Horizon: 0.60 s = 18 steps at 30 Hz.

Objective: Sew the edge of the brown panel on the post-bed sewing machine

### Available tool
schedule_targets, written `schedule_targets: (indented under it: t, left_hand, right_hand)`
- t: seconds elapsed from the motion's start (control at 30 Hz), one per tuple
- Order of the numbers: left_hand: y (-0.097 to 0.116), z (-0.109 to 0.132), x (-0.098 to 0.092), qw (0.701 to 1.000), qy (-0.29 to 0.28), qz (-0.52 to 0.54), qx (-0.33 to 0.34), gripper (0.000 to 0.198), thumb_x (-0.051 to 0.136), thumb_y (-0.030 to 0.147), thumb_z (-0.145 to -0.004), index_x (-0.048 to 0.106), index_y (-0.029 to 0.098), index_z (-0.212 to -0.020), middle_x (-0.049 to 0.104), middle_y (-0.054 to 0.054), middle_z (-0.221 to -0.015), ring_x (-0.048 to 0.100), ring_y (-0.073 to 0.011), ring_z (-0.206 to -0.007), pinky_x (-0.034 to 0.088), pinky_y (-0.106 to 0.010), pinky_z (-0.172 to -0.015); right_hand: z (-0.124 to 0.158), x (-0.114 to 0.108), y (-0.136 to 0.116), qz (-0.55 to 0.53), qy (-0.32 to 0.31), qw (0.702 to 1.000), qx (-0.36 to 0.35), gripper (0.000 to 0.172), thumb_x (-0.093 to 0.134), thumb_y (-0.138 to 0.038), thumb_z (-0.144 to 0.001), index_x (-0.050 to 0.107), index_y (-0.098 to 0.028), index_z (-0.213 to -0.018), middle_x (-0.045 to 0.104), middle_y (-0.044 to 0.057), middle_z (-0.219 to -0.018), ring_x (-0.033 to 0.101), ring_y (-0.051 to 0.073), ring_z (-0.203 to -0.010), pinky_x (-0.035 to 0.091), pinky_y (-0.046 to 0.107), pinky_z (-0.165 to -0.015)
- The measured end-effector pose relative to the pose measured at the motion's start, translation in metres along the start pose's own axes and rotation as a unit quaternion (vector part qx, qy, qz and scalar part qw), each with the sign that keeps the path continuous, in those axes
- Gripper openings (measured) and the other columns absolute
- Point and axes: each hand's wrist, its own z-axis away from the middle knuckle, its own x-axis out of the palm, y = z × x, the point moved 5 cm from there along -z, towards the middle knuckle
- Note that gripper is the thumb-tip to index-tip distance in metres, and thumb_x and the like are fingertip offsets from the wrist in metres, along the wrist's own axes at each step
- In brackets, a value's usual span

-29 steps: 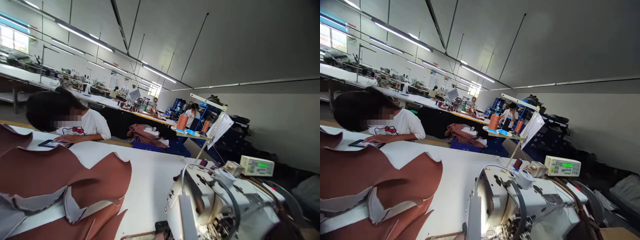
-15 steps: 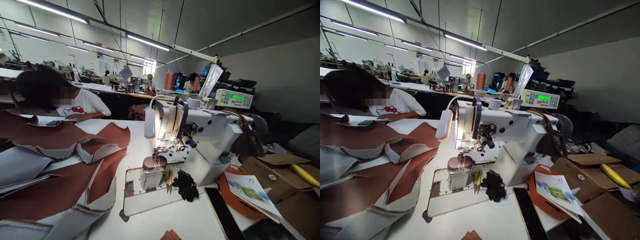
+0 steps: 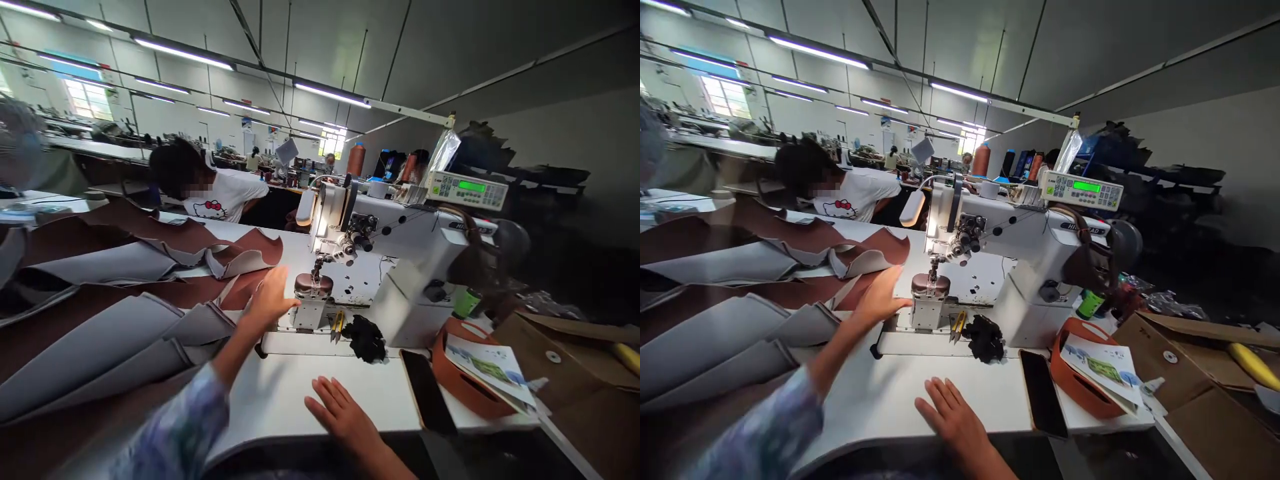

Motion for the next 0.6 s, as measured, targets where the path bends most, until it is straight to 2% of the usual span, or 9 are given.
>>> schedule_targets:
  t: [0.07, 0.1, 0.17, 0.27, 0.37, 0.43, 0.53, 0.6]
  left_hand:
    - [0.009, -0.037, -0.001, 1.000, -0.015, -0.006, 0.010, 0.032, 0.077, 0.028, -0.066, 0.064, 0.011, -0.089, 0.064, -0.005, -0.102, 0.057, -0.0234, -0.103, 0.044, -0.030, -0.089]
    - [0.010, -0.051, -0.001, 1.000, -0.024, -0.007, 0.010, 0.031, 0.074, 0.033, -0.066, 0.064, 0.008, -0.081, 0.064, -0.002, -0.092, 0.058, -0.0244, -0.101, 0.042, -0.026, -0.086]
    - [0.006, -0.066, -0.001, 0.999, -0.041, 0.002, 0.010, 0.032, 0.078, 0.034, -0.057, 0.063, 0.008, -0.069, 0.061, 0.002, -0.074, 0.060, -0.0246, -0.092, 0.042, -0.023, -0.080]
    - [-0.012, -0.062, -0.003, 0.998, -0.045, 0.050, 0.012, 0.038, 0.084, 0.026, -0.047, 0.062, 0.011, -0.073, 0.063, 0.000, -0.071, 0.060, -0.0241, -0.088, 0.045, -0.027, -0.077]
    - [-0.030, -0.049, -0.004, 0.991, -0.040, 0.123, 0.018, 0.047, 0.080, 0.031, -0.053, 0.061, 0.011, -0.090, 0.066, -0.005, -0.087, 0.060, -0.0236, -0.094, 0.046, -0.030, -0.083]
    - [-0.039, -0.045, -0.004, 0.985, -0.041, 0.165, 0.015, 0.052, 0.080, 0.032, -0.052, 0.059, 0.011, -0.095, 0.066, -0.007, -0.092, 0.061, -0.0233, -0.094, 0.047, -0.033, -0.085]
    - [-0.046, -0.046, -0.002, 0.976, -0.043, 0.215, 0.006, 0.057, 0.082, 0.029, -0.050, 0.058, 0.012, -0.098, 0.065, -0.008, -0.096, 0.062, -0.0223, -0.089, 0.049, -0.035, -0.083]
    - [-0.049, -0.048, -0.002, 0.969, -0.044, 0.244, 0.000, 0.060, 0.082, 0.028, -0.049, 0.056, 0.012, -0.100, 0.064, -0.008, -0.098, 0.063, -0.0213, -0.087, 0.051, -0.035, -0.081]
  right_hand:
    - [0.001, -0.001, 0.000, 0.006, 0.017, 1.000, -0.006, 0.058, 0.036, -0.001, -0.084, 0.041, -0.019, -0.139, 0.047, 0.011, -0.139, 0.041, 0.025, -0.130, 0.049, 0.043, -0.097]
    - [0.001, -0.001, 0.000, 0.008, 0.025, 1.000, -0.008, 0.058, 0.036, -0.001, -0.084, 0.041, -0.020, -0.139, 0.048, 0.010, -0.138, 0.042, 0.025, -0.130, 0.050, 0.042, -0.097]
    - [0.001, -0.002, 0.000, 0.010, 0.040, 0.999, -0.007, 0.059, 0.035, -0.001, -0.083, 0.042, -0.020, -0.139, 0.049, 0.009, -0.138, 0.043, 0.024, -0.129, 0.051, 0.040, -0.096]
    - [0.002, -0.005, -0.001, 0.005, 0.058, 0.998, 0.003, 0.060, 0.036, -0.001, -0.082, 0.042, -0.020, -0.138, 0.049, 0.009, -0.138, 0.043, 0.023, -0.129, 0.051, 0.040, -0.095]
    - [0.001, -0.009, 0.000, -0.002, 0.068, 0.998, 0.006, 0.061, 0.037, -0.001, -0.080, 0.043, -0.021, -0.138, 0.049, 0.008, -0.137, 0.044, 0.023, -0.128, 0.051, 0.040, -0.094]
    - [0.000, -0.012, 0.003, 0.002, 0.075, 0.997, -0.005, 0.058, 0.036, -0.004, -0.082, 0.045, -0.021, -0.137, 0.052, 0.008, -0.135, 0.048, 0.023, -0.125, 0.053, 0.039, -0.092]
    - [-0.003, -0.009, 0.004, 0.020, 0.095, 0.995, -0.029, 0.045, 0.037, -0.015, -0.091, 0.049, -0.021, -0.134, 0.055, 0.008, -0.131, 0.054, 0.024, -0.119, 0.055, 0.036, -0.086]
    - [-0.004, -0.002, 0.003, 0.012, 0.135, 0.990, -0.024, 0.040, 0.034, -0.030, -0.096, 0.051, -0.023, -0.132, 0.059, 0.007, -0.126, 0.057, 0.024, -0.115, 0.057, 0.036, -0.082]
